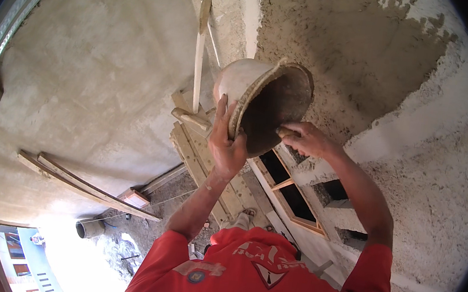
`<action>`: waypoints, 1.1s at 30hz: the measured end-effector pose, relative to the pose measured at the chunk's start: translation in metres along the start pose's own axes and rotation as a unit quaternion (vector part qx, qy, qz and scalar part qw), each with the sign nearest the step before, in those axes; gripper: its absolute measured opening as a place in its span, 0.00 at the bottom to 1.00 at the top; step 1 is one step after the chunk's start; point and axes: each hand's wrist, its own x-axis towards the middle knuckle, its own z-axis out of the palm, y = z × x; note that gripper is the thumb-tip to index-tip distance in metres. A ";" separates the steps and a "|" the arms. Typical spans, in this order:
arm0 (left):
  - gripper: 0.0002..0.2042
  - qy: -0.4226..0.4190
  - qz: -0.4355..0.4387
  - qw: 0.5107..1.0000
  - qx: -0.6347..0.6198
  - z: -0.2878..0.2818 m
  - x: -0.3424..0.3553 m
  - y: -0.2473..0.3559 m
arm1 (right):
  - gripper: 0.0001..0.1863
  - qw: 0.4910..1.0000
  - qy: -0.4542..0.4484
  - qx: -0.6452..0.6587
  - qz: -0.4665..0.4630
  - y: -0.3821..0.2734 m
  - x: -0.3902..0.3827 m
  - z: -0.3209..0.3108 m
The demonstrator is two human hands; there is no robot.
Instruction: The person applies plaster to a concrete wall using a trowel, scooping the material from a bucket and spreading it over the surface around window openings.
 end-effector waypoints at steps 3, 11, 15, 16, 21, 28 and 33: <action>0.31 0.032 -0.086 0.995 -0.037 0.002 0.003 -0.011 | 0.29 0.989 -0.018 0.143 0.035 0.004 0.005 0.023; 0.25 0.118 -0.286 0.939 -0.152 -0.021 0.017 -0.019 | 0.30 0.991 0.004 0.131 -0.021 -0.038 -0.011 -0.001; 0.24 0.180 -0.274 0.927 -0.183 -0.041 0.017 -0.037 | 0.34 0.998 0.021 0.044 -0.046 -0.116 -0.029 -0.051; 0.24 0.188 -0.259 0.927 -0.195 -0.042 0.016 -0.039 | 0.35 0.998 0.026 0.014 -0.055 -0.130 -0.035 -0.064; 0.23 0.225 -0.244 0.919 -0.214 -0.057 0.006 -0.059 | 0.36 0.930 0.138 -0.237 -0.244 -0.200 -0.045 -0.117; 0.27 0.222 -0.278 0.915 -0.190 -0.082 -0.019 -0.071 | 0.31 0.951 0.083 -0.157 -0.252 -0.329 -0.074 -0.163; 0.28 0.229 -0.298 0.908 -0.184 -0.094 -0.036 -0.079 | 0.32 0.955 0.181 -0.008 -0.234 -0.317 -0.039 -0.225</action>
